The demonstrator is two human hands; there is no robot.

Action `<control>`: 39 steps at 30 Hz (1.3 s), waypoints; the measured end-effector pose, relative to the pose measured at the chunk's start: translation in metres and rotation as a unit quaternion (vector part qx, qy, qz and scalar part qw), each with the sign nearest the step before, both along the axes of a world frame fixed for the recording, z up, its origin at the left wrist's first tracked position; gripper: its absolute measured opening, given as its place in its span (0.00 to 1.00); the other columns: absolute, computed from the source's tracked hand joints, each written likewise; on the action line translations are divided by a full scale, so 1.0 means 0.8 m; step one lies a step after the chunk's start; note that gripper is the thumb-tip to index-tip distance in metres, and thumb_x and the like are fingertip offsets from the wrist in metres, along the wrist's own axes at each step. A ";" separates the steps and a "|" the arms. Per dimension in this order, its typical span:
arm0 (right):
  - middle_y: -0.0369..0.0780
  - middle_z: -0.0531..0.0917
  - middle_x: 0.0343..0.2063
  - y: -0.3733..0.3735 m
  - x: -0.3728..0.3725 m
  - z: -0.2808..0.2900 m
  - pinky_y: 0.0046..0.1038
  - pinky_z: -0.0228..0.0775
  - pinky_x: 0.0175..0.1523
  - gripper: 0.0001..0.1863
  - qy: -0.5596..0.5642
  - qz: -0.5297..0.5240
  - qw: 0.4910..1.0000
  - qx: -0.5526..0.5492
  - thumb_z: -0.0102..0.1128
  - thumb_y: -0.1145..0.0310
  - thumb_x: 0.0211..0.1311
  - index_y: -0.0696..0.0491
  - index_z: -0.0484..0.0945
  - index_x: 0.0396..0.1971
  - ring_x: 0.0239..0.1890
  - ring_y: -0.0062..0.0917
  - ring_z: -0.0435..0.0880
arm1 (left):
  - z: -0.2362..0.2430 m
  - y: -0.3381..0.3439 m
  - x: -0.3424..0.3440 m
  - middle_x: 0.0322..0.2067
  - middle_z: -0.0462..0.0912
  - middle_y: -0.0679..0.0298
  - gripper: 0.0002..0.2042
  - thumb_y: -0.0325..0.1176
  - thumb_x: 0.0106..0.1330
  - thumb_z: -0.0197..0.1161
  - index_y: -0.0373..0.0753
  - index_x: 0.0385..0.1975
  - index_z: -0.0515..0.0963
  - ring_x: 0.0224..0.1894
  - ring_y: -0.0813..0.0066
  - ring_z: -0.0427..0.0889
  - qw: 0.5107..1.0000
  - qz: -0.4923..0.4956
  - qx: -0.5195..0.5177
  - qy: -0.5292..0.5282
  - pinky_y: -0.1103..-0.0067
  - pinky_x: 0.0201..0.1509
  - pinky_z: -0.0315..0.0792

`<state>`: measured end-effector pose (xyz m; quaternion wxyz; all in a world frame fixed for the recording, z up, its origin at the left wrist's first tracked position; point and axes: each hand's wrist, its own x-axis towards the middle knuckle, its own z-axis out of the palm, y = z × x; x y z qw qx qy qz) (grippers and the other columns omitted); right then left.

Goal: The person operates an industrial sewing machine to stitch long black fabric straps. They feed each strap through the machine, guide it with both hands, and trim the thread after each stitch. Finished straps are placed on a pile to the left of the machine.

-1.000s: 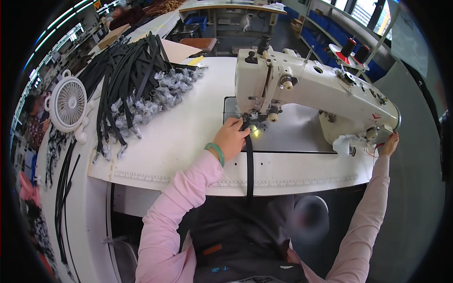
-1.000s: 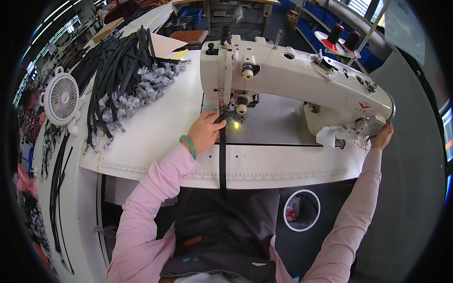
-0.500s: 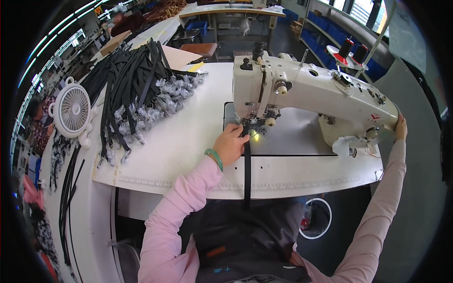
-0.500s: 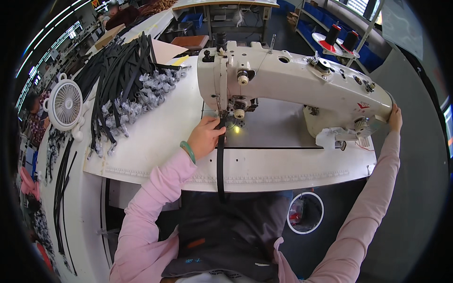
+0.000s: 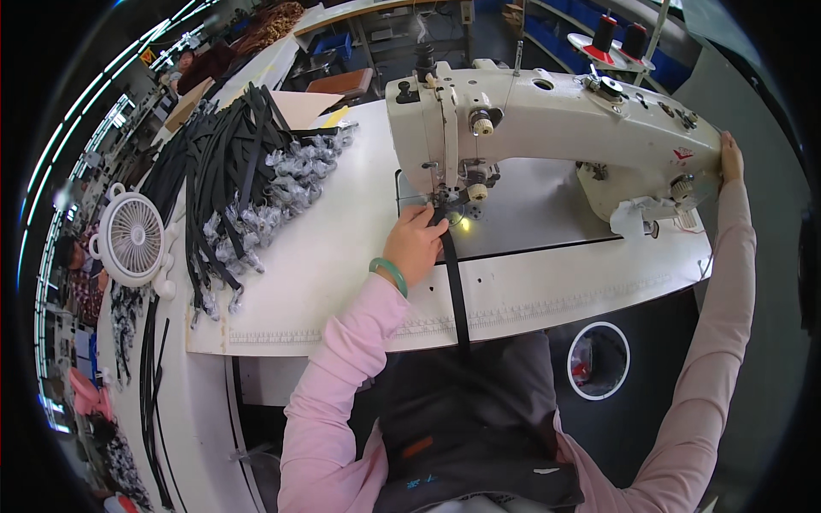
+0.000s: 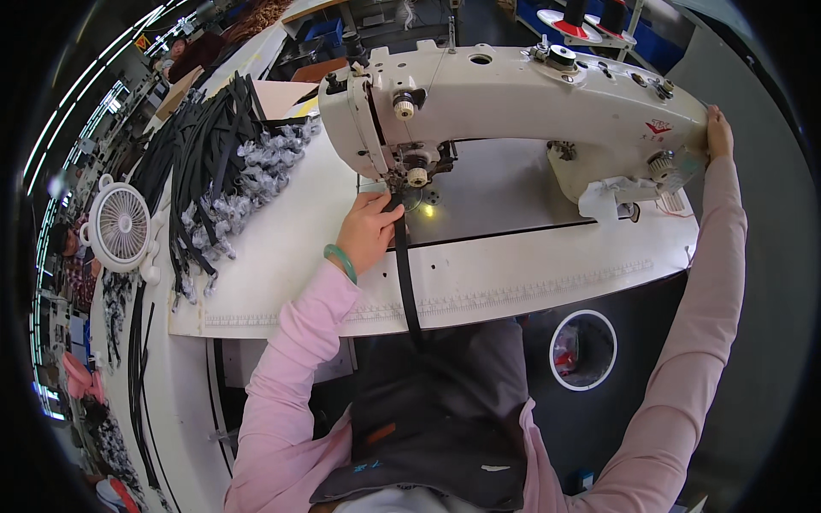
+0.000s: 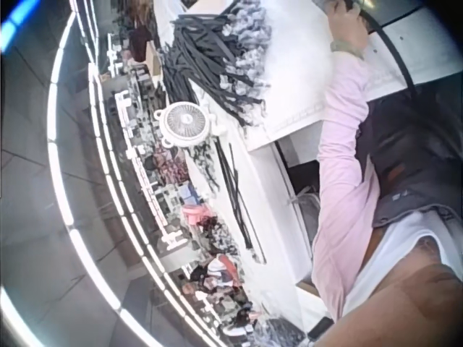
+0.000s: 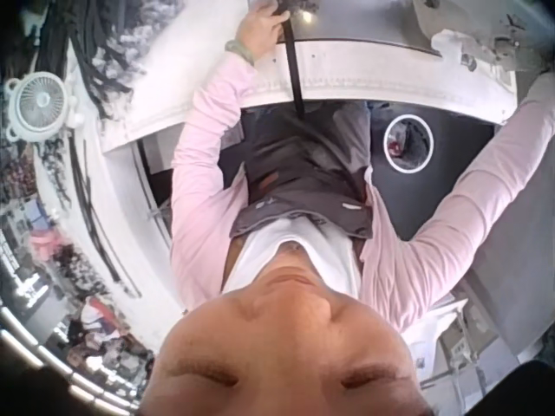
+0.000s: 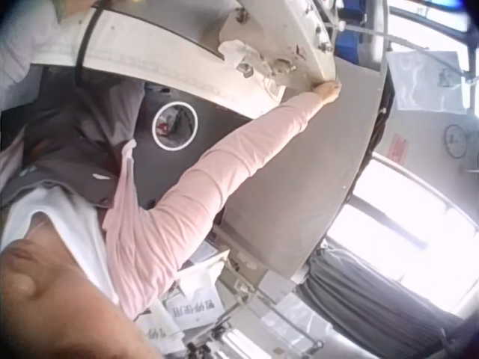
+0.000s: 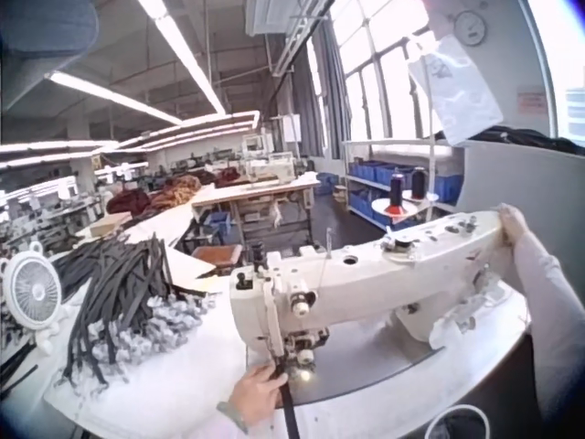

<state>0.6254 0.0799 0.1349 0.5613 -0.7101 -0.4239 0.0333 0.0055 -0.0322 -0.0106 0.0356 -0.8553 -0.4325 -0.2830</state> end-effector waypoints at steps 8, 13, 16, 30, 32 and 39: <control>0.49 0.71 0.50 0.025 0.060 0.012 0.29 0.56 0.58 0.26 -0.214 0.008 0.969 -0.126 0.38 0.53 0.63 0.57 0.67 0.51 0.55 0.38 0.67 | -0.002 0.006 0.002 0.41 0.74 0.54 0.14 0.24 0.44 0.61 0.37 0.34 0.78 0.47 0.58 0.69 0.999 -0.013 -0.024 -0.038 0.74 0.50 0.68; 0.48 0.71 0.50 0.036 0.113 -0.009 0.30 0.55 0.59 0.30 -0.250 -0.075 0.943 -0.208 0.33 0.47 0.62 0.57 0.66 0.52 0.55 0.38 0.66 | -0.002 0.006 0.000 0.41 0.74 0.53 0.14 0.24 0.44 0.61 0.37 0.34 0.77 0.46 0.58 0.69 1.000 -0.007 -0.018 -0.024 0.74 0.50 0.68; 0.48 0.71 0.50 0.038 0.150 -0.009 0.31 0.55 0.59 0.31 -0.239 -0.126 0.949 -0.162 0.33 0.46 0.62 0.55 0.66 0.52 0.56 0.38 0.66 | 0.005 0.009 0.008 0.42 0.74 0.54 0.14 0.22 0.45 0.60 0.37 0.35 0.78 0.47 0.57 0.69 0.999 -0.013 -0.022 -0.037 0.73 0.50 0.68; 0.47 0.77 0.41 0.016 0.101 -0.038 0.31 0.65 0.47 0.26 -0.056 -0.004 0.990 -0.128 0.38 0.49 0.63 0.58 0.72 0.43 0.45 0.34 0.75 | 0.003 0.007 -0.001 0.43 0.75 0.55 0.14 0.22 0.47 0.59 0.38 0.36 0.78 0.48 0.57 0.69 0.999 0.014 -0.029 -0.025 0.73 0.50 0.69; 0.43 0.76 0.41 -0.012 0.058 -0.095 0.28 0.65 0.46 0.27 0.047 0.008 0.999 -0.005 0.39 0.47 0.63 0.57 0.70 0.45 0.44 0.29 0.74 | 0.001 0.002 -0.004 0.43 0.75 0.55 0.14 0.22 0.47 0.59 0.38 0.36 0.78 0.48 0.57 0.69 0.998 0.021 -0.032 -0.040 0.73 0.50 0.68; 0.44 0.74 0.45 -0.029 0.060 -0.063 0.26 0.62 0.53 0.31 0.104 0.021 0.993 0.055 0.39 0.46 0.62 0.57 0.64 0.53 0.49 0.30 0.72 | -0.008 0.012 0.004 0.43 0.75 0.54 0.11 0.23 0.50 0.58 0.38 0.35 0.79 0.48 0.58 0.69 0.995 0.001 -0.046 -0.084 0.73 0.49 0.69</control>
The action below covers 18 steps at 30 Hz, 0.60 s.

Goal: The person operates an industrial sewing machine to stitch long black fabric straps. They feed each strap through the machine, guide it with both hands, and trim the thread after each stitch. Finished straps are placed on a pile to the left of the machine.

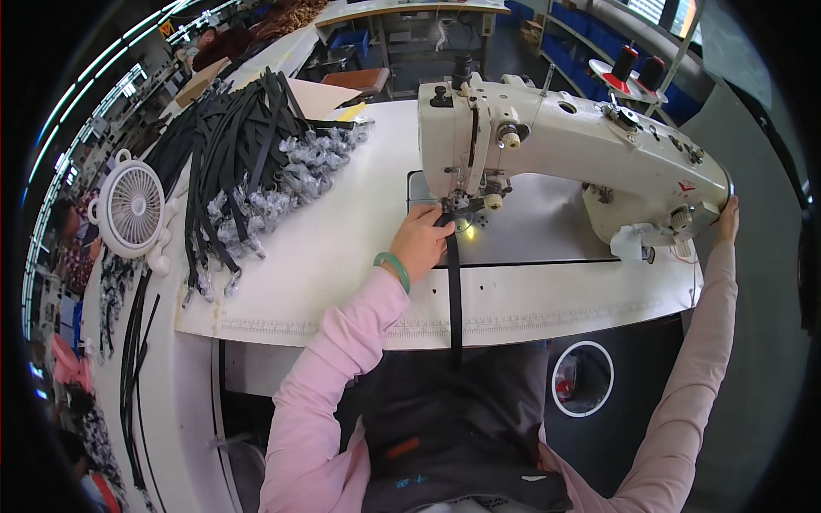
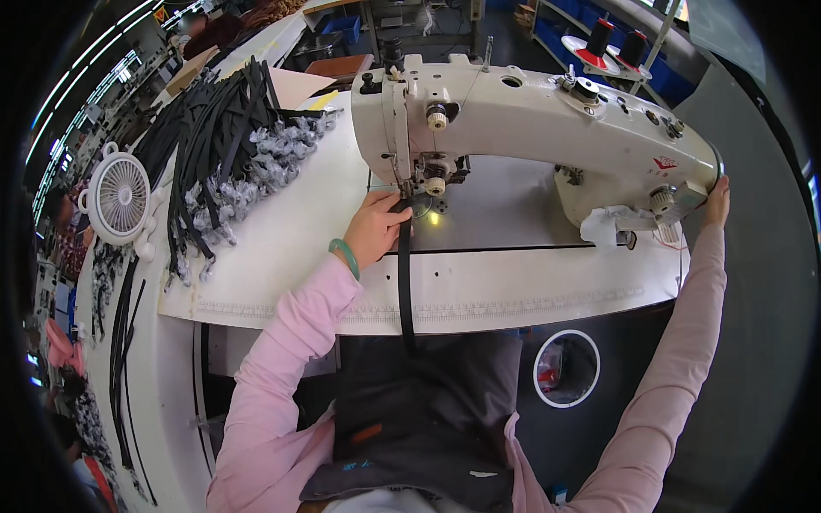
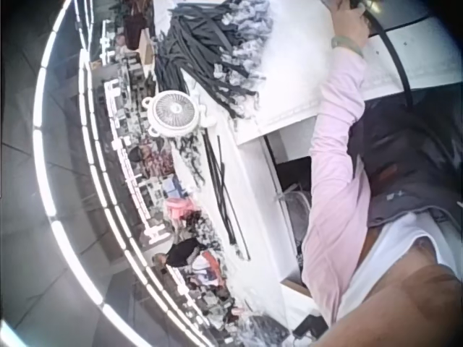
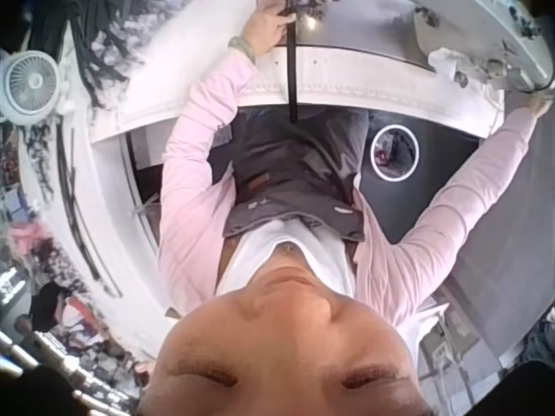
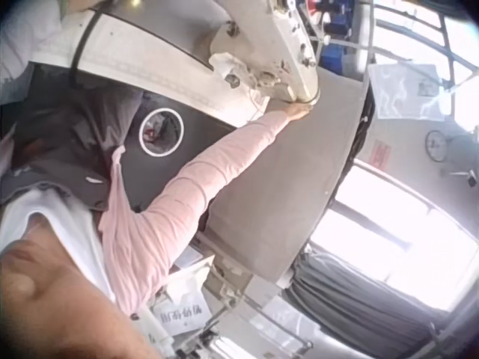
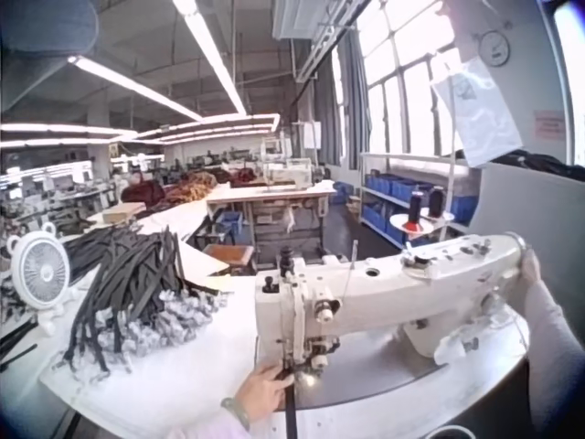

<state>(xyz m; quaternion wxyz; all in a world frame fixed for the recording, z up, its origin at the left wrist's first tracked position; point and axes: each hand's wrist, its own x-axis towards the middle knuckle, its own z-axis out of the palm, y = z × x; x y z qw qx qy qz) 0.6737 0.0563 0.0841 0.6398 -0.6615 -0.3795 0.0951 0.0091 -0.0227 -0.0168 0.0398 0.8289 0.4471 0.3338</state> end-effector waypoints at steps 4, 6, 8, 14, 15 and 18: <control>0.47 0.74 0.47 0.036 -0.018 0.043 0.28 0.61 0.54 0.29 -0.263 -0.052 0.960 -0.087 0.39 0.47 0.62 0.57 0.68 0.50 0.52 0.35 0.71 | -0.006 0.004 -0.002 0.44 0.74 0.54 0.09 0.25 0.54 0.58 0.38 0.35 0.79 0.48 0.57 0.69 0.999 0.023 -0.031 -0.021 0.73 0.50 0.69; 0.47 0.74 0.47 0.056 -0.035 0.044 0.28 0.61 0.54 0.28 -0.221 -0.021 0.963 -0.155 0.39 0.48 0.62 0.57 0.70 0.48 0.52 0.37 0.70 | -0.006 0.001 -0.010 0.44 0.74 0.53 0.09 0.26 0.54 0.58 0.38 0.35 0.79 0.49 0.57 0.69 0.999 0.040 -0.028 0.004 0.73 0.50 0.68; 0.48 0.75 0.45 0.019 0.067 0.069 0.30 0.62 0.53 0.28 -0.316 -0.063 0.936 -0.141 0.38 0.48 0.62 0.57 0.70 0.47 0.50 0.38 0.72 | 0.002 0.010 0.013 0.44 0.74 0.53 0.09 0.26 0.53 0.58 0.39 0.35 0.79 0.49 0.57 0.69 1.000 -0.001 0.005 0.012 0.73 0.51 0.68; 0.44 0.78 0.37 0.009 -0.015 -0.034 0.27 0.67 0.44 0.26 -0.073 -0.062 0.994 -0.051 0.39 0.49 0.63 0.57 0.69 0.45 0.38 0.28 0.77 | 0.001 -0.001 -0.005 0.44 0.74 0.51 0.13 0.24 0.49 0.58 0.40 0.36 0.79 0.50 0.56 0.68 0.999 0.028 -0.006 0.017 0.72 0.54 0.65; 0.43 0.78 0.36 0.000 -0.014 -0.052 0.26 0.67 0.44 0.26 -0.023 -0.040 0.999 0.013 0.39 0.49 0.63 0.57 0.69 0.45 0.37 0.27 0.76 | 0.001 0.004 -0.003 0.44 0.74 0.51 0.12 0.25 0.48 0.59 0.39 0.35 0.79 0.49 0.56 0.69 1.000 0.017 0.001 0.017 0.72 0.54 0.65; 0.40 0.78 0.33 -0.014 -0.024 -0.071 0.24 0.68 0.42 0.25 0.031 -0.021 0.995 0.089 0.40 0.50 0.63 0.57 0.69 0.45 0.36 0.24 0.76 | -0.003 0.007 -0.001 0.45 0.73 0.50 0.12 0.27 0.48 0.60 0.37 0.35 0.78 0.48 0.56 0.69 1.000 0.002 0.022 0.003 0.72 0.53 0.66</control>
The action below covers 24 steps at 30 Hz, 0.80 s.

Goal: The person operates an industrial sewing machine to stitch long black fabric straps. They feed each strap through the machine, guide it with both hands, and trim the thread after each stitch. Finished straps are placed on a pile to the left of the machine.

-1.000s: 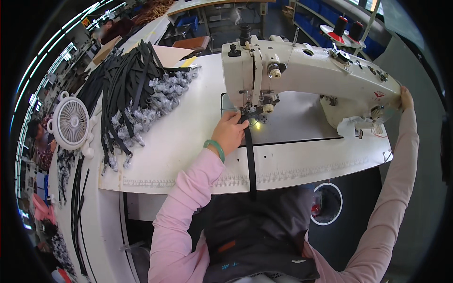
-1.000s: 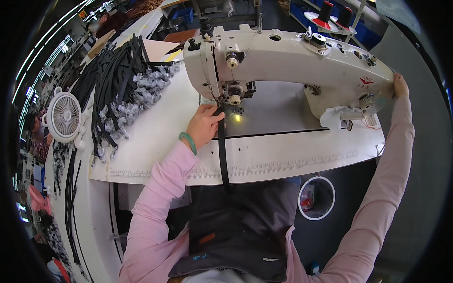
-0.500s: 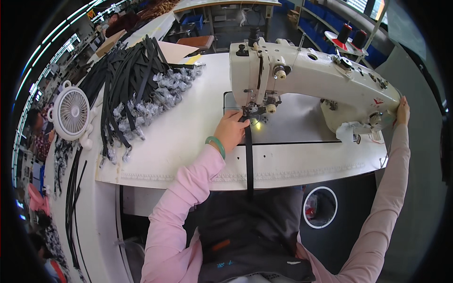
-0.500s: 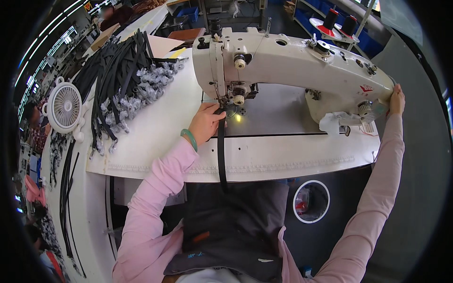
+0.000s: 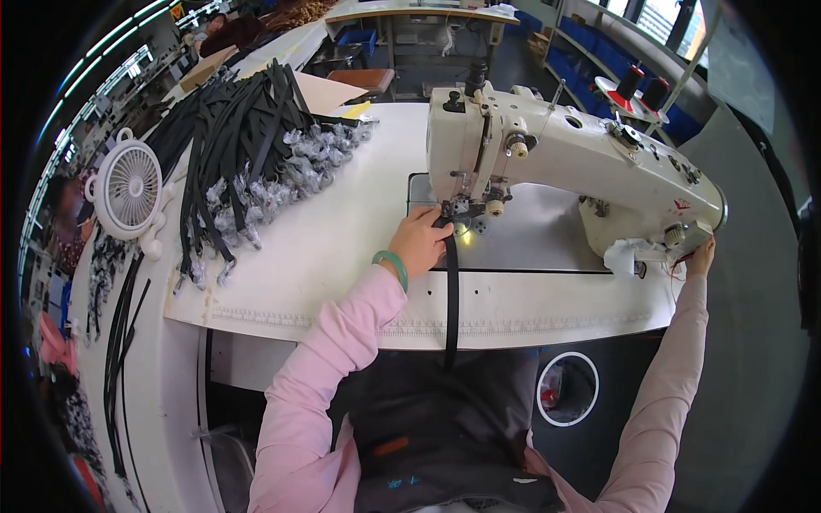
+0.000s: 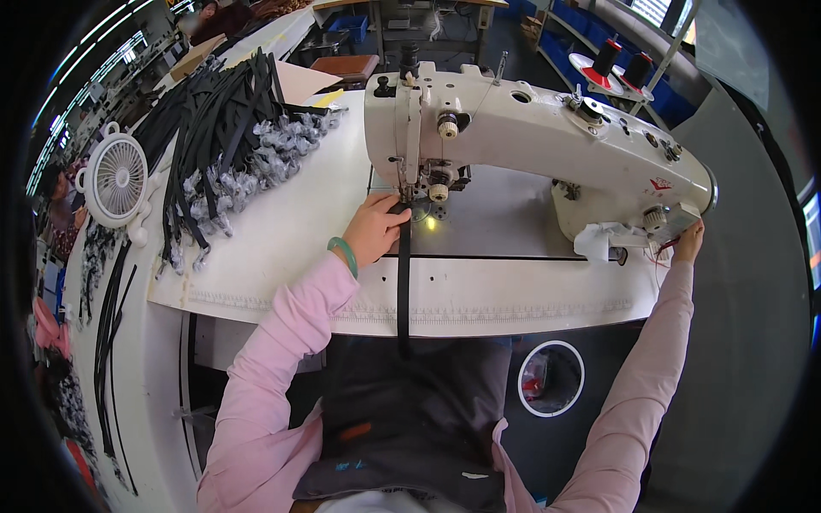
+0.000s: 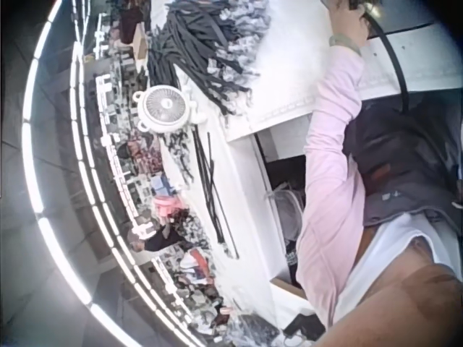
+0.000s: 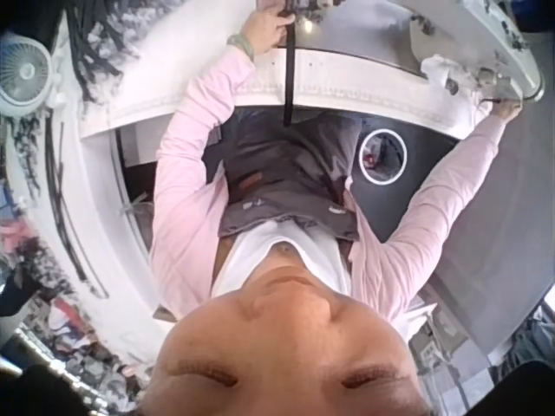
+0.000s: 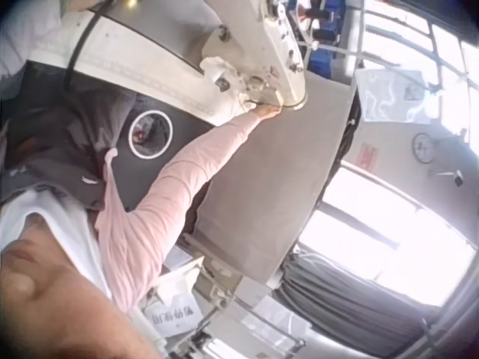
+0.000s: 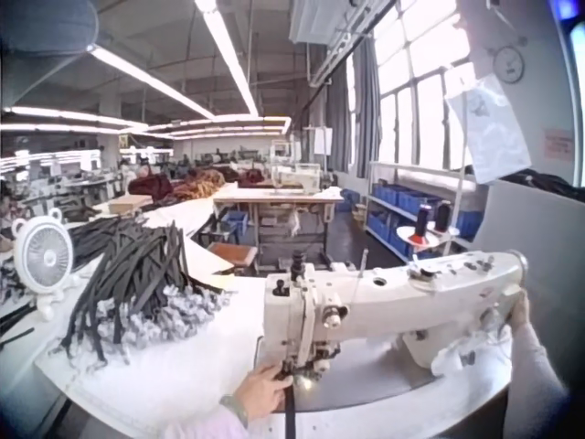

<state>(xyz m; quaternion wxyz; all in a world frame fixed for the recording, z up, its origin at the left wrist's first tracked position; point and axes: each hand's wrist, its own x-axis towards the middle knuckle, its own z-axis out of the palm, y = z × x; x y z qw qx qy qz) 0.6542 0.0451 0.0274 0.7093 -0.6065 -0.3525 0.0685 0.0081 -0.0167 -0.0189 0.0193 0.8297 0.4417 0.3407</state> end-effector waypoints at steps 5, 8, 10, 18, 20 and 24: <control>0.38 0.78 0.34 -0.043 -0.108 0.033 0.25 0.67 0.43 0.21 -0.184 -0.198 0.962 -0.031 0.42 0.53 0.63 0.55 0.73 0.41 0.36 0.25 0.76 | 0.003 -0.037 -0.010 0.42 0.74 0.54 0.11 0.28 0.51 0.61 0.37 0.36 0.78 0.46 0.58 0.70 0.999 -0.015 -0.034 -0.014 0.72 0.50 0.67; 0.38 0.78 0.32 -0.074 -0.209 0.057 0.25 0.66 0.41 0.18 -0.249 -0.160 0.953 0.071 0.43 0.58 0.64 0.57 0.75 0.36 0.34 0.23 0.75 | 0.000 -0.039 -0.008 0.38 0.75 0.57 0.11 0.29 0.50 0.62 0.37 0.34 0.78 0.43 0.60 0.70 0.998 -0.052 -0.018 -0.017 0.73 0.47 0.68; 0.37 0.78 0.30 -0.083 -0.263 0.046 0.21 0.66 0.39 0.15 -0.241 -0.028 0.963 0.114 0.44 0.62 0.65 0.58 0.75 0.34 0.31 0.20 0.74 | 0.000 -0.038 -0.009 0.37 0.75 0.58 0.11 0.29 0.49 0.63 0.38 0.33 0.79 0.42 0.62 0.70 0.998 -0.050 -0.014 -0.029 0.74 0.45 0.69; 0.36 0.76 0.23 -0.162 -0.492 0.028 0.27 0.67 0.23 0.11 -0.570 0.425 0.695 0.109 0.62 0.74 0.43 0.54 0.76 0.31 0.21 0.27 0.75 | 0.009 -0.035 -0.009 0.36 0.76 0.59 0.11 0.27 0.47 0.64 0.37 0.33 0.79 0.40 0.63 0.73 0.998 -0.048 -0.007 -0.026 0.75 0.43 0.70; 0.36 0.76 0.37 -0.169 -0.533 0.031 0.27 0.71 0.25 0.15 -0.581 0.527 0.615 0.079 0.61 0.70 0.44 0.52 0.75 0.36 0.29 0.25 0.75 | 0.013 -0.039 -0.011 0.35 0.77 0.60 0.11 0.28 0.47 0.64 0.36 0.32 0.79 0.40 0.64 0.73 0.998 -0.049 -0.017 -0.031 0.75 0.43 0.70; 0.36 0.75 0.42 -0.156 -0.566 0.018 0.27 0.71 0.30 0.16 -0.574 0.592 0.562 0.066 0.62 0.70 0.44 0.51 0.75 0.37 0.33 0.27 0.73 | 0.016 -0.041 -0.013 0.36 0.79 0.59 0.11 0.28 0.46 0.64 0.34 0.31 0.79 0.41 0.64 0.74 0.997 -0.054 -0.033 -0.046 0.75 0.43 0.70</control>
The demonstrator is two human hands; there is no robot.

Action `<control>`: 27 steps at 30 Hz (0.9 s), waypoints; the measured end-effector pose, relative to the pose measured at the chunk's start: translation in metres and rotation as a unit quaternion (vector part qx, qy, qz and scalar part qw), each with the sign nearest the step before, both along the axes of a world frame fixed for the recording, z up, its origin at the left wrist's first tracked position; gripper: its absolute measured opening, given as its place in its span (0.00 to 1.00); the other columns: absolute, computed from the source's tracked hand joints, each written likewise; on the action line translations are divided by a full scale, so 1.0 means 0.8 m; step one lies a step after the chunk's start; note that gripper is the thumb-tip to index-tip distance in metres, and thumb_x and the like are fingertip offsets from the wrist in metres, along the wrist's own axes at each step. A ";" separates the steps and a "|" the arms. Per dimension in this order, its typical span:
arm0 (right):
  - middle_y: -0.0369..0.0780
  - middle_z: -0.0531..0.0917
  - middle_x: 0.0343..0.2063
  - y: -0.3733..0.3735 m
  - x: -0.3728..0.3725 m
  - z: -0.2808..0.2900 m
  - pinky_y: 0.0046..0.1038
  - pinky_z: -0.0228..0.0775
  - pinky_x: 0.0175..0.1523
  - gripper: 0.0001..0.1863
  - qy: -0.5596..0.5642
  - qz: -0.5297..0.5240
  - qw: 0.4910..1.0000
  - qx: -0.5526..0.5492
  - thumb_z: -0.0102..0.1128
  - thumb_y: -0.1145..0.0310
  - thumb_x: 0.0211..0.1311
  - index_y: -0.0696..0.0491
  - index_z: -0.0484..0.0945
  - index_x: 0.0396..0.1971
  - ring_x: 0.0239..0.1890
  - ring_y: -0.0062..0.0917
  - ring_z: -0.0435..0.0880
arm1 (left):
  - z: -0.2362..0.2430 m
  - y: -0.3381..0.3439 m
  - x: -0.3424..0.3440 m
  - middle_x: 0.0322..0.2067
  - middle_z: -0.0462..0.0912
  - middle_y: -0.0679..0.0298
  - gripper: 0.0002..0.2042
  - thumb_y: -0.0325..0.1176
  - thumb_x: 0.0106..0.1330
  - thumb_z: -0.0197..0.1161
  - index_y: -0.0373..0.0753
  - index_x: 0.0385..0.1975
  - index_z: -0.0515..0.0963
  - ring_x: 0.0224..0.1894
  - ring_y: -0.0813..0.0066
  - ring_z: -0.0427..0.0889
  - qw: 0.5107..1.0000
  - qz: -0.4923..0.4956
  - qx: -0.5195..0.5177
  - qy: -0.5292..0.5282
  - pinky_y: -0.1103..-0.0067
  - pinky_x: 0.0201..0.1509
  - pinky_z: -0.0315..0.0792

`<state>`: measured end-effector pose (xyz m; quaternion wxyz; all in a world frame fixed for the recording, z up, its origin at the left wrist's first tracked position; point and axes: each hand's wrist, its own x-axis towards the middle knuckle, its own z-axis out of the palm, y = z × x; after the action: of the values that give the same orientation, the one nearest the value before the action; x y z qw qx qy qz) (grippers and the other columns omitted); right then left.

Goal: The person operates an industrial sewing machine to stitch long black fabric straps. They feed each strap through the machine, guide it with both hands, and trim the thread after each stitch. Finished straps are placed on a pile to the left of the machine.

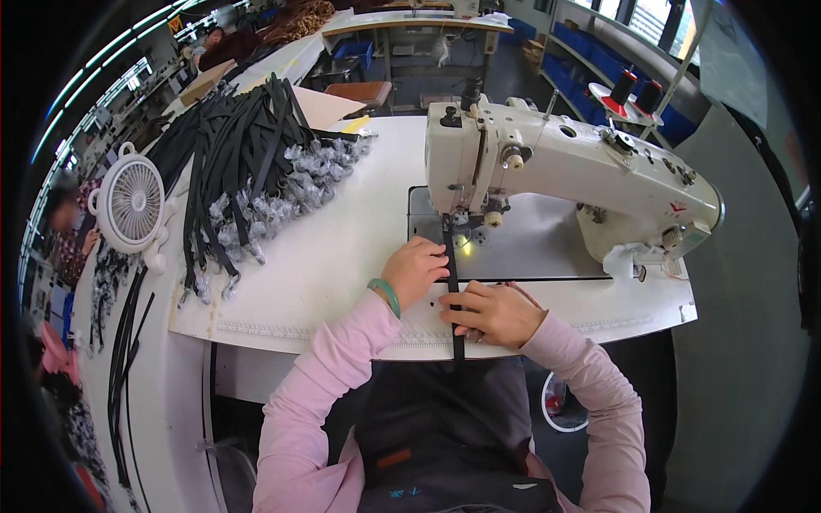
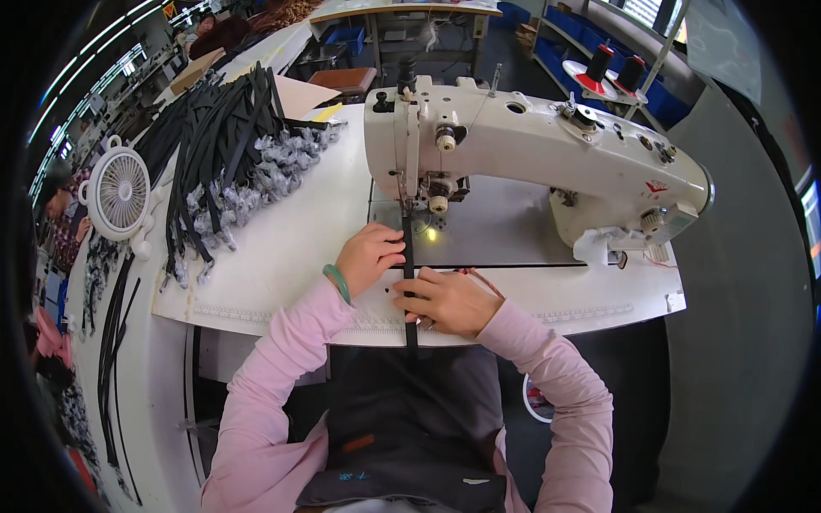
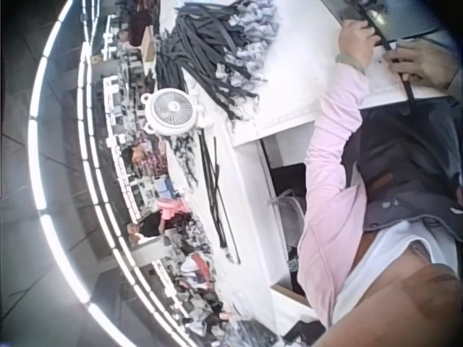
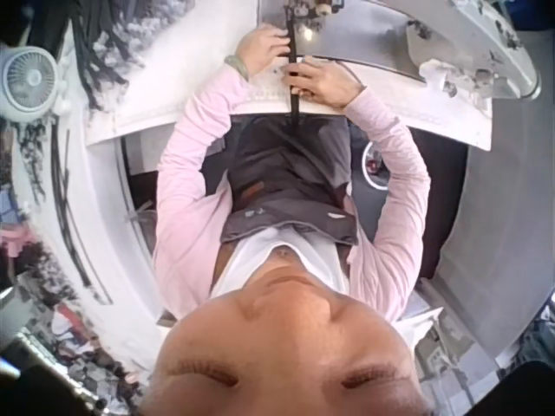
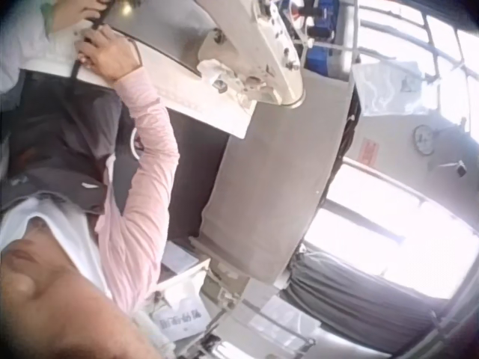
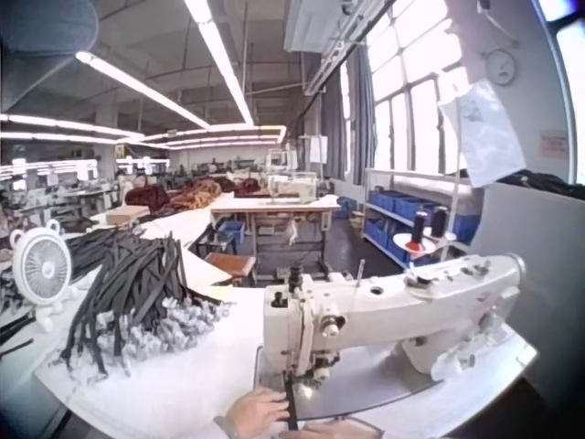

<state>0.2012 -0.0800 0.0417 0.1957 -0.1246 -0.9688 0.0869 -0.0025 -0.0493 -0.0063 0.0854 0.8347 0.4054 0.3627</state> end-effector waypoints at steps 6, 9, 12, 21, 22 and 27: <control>0.37 0.76 0.40 0.008 0.003 -0.021 0.28 0.69 0.34 0.15 0.042 0.011 0.999 -0.009 0.63 0.71 0.42 0.54 0.76 0.34 0.33 0.28 0.71 | -0.001 0.006 -0.003 0.38 0.79 0.60 0.08 0.25 0.49 0.60 0.34 0.30 0.79 0.43 0.63 0.74 1.000 -0.003 -0.016 -0.021 0.75 0.45 0.70; 0.37 0.76 0.40 0.007 0.002 -0.021 0.28 0.69 0.34 0.15 0.043 0.009 0.999 -0.012 0.63 0.72 0.42 0.54 0.75 0.34 0.33 0.28 0.71 | -0.004 0.018 -0.011 0.37 0.79 0.61 0.07 0.23 0.50 0.57 0.35 0.29 0.79 0.42 0.62 0.75 0.999 -0.017 -0.025 -0.039 0.74 0.45 0.71; 0.36 0.76 0.41 0.005 -0.002 -0.015 0.27 0.68 0.33 0.15 0.033 0.005 0.999 -0.026 0.63 0.71 0.42 0.54 0.75 0.34 0.33 0.28 0.71 | -0.013 0.040 -0.026 0.35 0.80 0.62 0.08 0.21 0.51 0.54 0.36 0.27 0.79 0.40 0.62 0.75 0.997 -0.019 -0.043 -0.057 0.73 0.44 0.71; 0.39 0.75 0.43 0.008 0.012 0.005 0.31 0.61 0.45 0.22 0.076 -0.146 0.978 -0.126 0.63 0.64 0.44 0.53 0.74 0.41 0.39 0.33 0.71 | -0.013 0.201 0.015 0.59 0.57 0.54 0.31 0.50 0.50 0.55 0.40 0.53 0.64 0.62 0.52 0.52 0.958 0.222 -0.116 0.137 0.54 0.62 0.42; 0.40 0.75 0.43 0.011 0.009 -0.002 0.31 0.60 0.46 0.22 0.100 -0.152 0.974 -0.137 0.63 0.63 0.45 0.54 0.73 0.42 0.40 0.33 0.71 | -0.022 0.214 0.010 0.60 0.55 0.54 0.31 0.51 0.51 0.54 0.41 0.54 0.63 0.63 0.52 0.50 0.953 0.221 -0.122 0.168 0.50 0.61 0.40; 0.40 0.76 0.41 0.012 0.006 -0.012 0.30 0.65 0.44 0.20 0.115 -0.155 0.954 -0.227 0.64 0.69 0.44 0.54 0.73 0.41 0.39 0.33 0.73 | -0.031 0.256 0.000 0.52 0.67 0.53 0.31 0.45 0.52 0.55 0.40 0.56 0.59 0.58 0.53 0.60 0.970 0.182 -0.144 0.068 0.53 0.59 0.46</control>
<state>0.2060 -0.0708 0.0319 0.2829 -0.3038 -0.8632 0.2873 -0.0024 0.1556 -0.0309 0.1090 0.7486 0.6035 0.2522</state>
